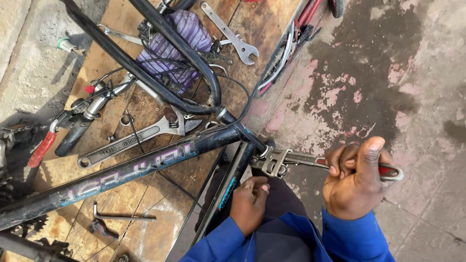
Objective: Loosening and disassembling bicycle headset components using a pipe wrench and a smaller wrench.
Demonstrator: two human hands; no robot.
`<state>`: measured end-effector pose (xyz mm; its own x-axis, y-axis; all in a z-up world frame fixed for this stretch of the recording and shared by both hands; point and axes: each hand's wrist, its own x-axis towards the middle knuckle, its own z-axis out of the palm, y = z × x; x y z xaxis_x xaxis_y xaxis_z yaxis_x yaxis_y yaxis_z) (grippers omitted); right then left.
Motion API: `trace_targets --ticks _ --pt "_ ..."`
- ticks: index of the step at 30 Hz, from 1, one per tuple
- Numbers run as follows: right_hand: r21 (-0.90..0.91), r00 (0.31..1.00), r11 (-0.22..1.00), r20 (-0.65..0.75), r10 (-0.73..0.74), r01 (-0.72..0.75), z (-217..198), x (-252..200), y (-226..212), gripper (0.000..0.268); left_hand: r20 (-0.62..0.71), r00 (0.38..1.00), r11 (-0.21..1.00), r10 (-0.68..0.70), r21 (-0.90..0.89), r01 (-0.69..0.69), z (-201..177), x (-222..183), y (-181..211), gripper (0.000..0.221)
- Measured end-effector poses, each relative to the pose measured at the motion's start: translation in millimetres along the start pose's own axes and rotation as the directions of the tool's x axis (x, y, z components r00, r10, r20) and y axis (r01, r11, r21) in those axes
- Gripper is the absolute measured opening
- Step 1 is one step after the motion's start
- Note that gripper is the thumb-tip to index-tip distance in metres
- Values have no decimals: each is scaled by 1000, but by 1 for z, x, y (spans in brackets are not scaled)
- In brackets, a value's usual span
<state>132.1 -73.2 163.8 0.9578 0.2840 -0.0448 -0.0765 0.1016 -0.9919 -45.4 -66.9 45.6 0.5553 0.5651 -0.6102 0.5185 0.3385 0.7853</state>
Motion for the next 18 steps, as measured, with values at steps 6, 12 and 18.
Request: trace_targets --ticks 6,12,18 --pt "-2 1000 1000 -4 26 -26 -2 6 0 55 21 999 376 -24 -926 28 43 45 -68 16" --pt "-99 996 995 88 18 -10 -3 1 -3 52 -38 999 151 -11 -988 -36 26 61 23 46" --pt "-98 982 988 155 -104 120 5 -41 -14 49 69 994 38 84 -997 66 43 83 2 38"
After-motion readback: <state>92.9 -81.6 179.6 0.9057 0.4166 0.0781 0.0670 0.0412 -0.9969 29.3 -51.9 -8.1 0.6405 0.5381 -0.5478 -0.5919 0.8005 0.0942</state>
